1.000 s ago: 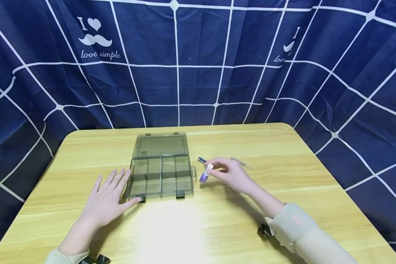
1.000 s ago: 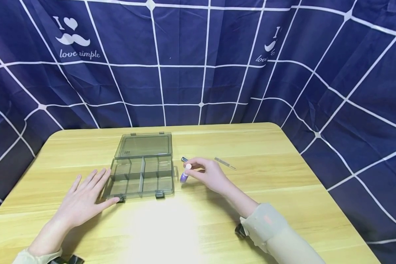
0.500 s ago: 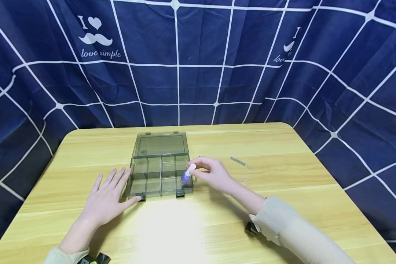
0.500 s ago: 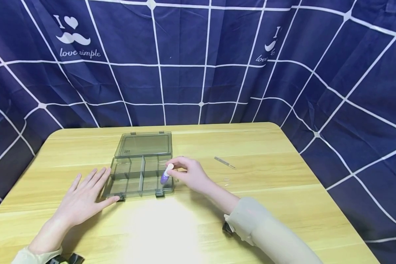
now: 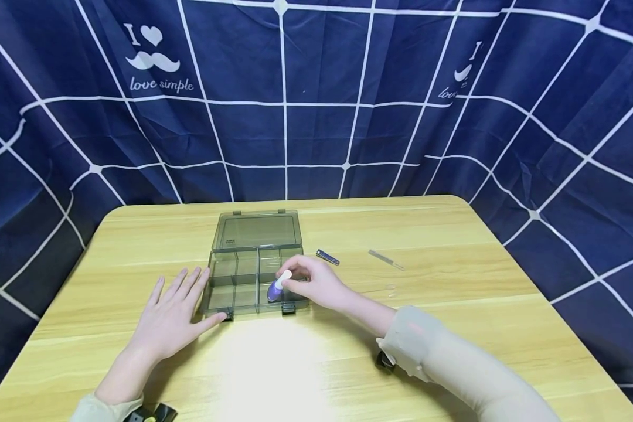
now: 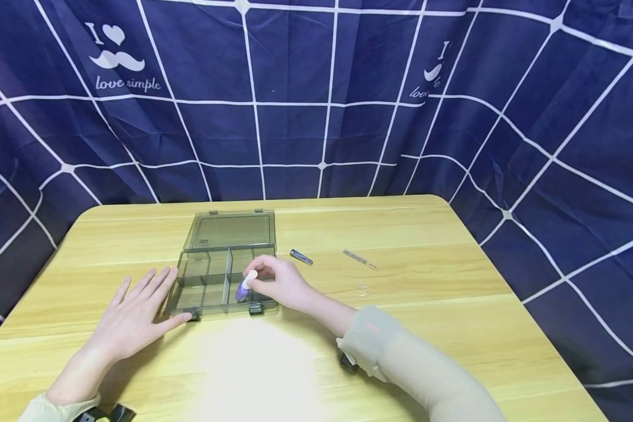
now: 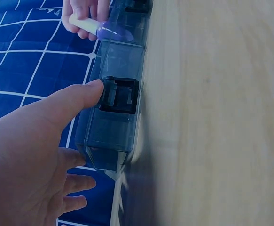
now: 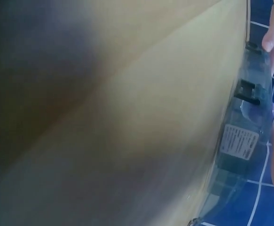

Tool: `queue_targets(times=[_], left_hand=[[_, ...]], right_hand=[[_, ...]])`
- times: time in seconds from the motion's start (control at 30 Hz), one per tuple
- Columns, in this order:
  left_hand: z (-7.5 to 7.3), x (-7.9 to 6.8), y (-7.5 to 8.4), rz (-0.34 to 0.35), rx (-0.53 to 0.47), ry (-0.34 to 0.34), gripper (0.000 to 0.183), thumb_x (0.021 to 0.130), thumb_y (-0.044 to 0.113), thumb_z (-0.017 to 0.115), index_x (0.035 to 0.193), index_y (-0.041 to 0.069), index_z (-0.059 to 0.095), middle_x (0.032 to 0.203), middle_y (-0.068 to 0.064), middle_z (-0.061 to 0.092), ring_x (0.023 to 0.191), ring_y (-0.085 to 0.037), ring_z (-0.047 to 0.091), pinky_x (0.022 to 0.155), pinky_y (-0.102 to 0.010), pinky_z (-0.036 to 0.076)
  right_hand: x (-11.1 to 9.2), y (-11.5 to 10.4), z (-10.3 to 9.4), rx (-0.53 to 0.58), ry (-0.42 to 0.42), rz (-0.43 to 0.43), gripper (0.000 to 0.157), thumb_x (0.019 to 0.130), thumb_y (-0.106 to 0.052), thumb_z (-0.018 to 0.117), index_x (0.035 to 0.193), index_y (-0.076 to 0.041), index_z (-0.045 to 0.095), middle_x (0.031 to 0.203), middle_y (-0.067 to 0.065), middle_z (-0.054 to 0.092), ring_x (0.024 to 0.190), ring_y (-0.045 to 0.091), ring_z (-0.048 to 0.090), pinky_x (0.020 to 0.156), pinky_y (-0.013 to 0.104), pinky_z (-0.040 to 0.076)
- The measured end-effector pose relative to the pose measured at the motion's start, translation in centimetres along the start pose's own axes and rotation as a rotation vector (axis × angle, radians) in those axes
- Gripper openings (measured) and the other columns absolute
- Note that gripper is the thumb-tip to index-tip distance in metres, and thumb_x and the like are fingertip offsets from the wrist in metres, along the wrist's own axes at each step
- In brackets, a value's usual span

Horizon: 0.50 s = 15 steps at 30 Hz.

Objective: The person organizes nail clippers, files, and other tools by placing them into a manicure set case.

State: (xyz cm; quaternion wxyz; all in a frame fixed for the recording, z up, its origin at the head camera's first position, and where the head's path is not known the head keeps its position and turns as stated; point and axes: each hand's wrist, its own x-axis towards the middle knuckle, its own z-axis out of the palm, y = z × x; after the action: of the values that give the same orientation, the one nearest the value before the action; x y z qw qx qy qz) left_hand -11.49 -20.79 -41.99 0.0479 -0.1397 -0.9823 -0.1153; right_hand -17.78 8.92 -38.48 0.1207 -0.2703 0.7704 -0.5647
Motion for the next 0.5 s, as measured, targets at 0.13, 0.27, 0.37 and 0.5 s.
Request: queue_targets(times=[0.13, 0.27, 0.37, 0.5], left_hand=[[0.0, -0.1, 0.0, -0.002, 0.000, -0.002, 0.095, 0.084, 0.074, 0.045, 0.153, 0.012, 0.024, 0.151, -0.018, 0.032, 0.139, -0.039, 0.023, 0.111, -0.058, 0.006], [0.0, -0.1, 0.0, -0.003, 0.000, -0.002, 0.095, 0.084, 0.074, 0.045, 0.153, 0.012, 0.024, 0.151, -0.018, 0.032, 0.139, -0.039, 0.024, 0.111, -0.059, 0.006], [-0.1, -0.1, 0.0, -0.004, -0.001, -0.002, 0.095, 0.084, 0.074, 0.045, 0.153, 0.011, 0.024, 0.151, -0.018, 0.032, 0.139, -0.040, 0.024, 0.111, -0.059, 0.006], [-0.1, -0.1, 0.1, -0.007, 0.001, -0.004, 0.095, 0.084, 0.074, 0.044, 0.153, 0.011, 0.024, 0.151, -0.018, 0.032, 0.139, -0.039, 0.024, 0.111, -0.059, 0.006]], right_hand=[[0.1, -0.3, 0.2, 0.009, -0.024, 0.003, 0.016, 0.088, 0.005, 0.063, 0.104, 0.006, 0.062, 0.108, 0.019, 0.065, 0.103, 0.030, 0.064, 0.092, 0.046, 0.047], [0.6, 1.8, 0.2, 0.027, -0.026, 0.014, 0.018, 0.088, 0.003, 0.064, 0.106, 0.003, 0.063, 0.108, 0.016, 0.066, 0.101, 0.027, 0.065, 0.092, 0.045, 0.047], [0.6, 2.1, 0.1, 0.029, -0.028, 0.018, 0.018, 0.087, 0.000, 0.066, 0.105, 0.000, 0.063, 0.108, 0.013, 0.067, 0.099, 0.023, 0.065, 0.092, 0.040, 0.048], [0.4, 2.1, -0.4, 0.012, -0.041, 0.021, 0.017, 0.087, -0.002, 0.068, 0.104, -0.003, 0.066, 0.110, 0.009, 0.066, 0.098, 0.019, 0.066, 0.088, 0.031, 0.052]])
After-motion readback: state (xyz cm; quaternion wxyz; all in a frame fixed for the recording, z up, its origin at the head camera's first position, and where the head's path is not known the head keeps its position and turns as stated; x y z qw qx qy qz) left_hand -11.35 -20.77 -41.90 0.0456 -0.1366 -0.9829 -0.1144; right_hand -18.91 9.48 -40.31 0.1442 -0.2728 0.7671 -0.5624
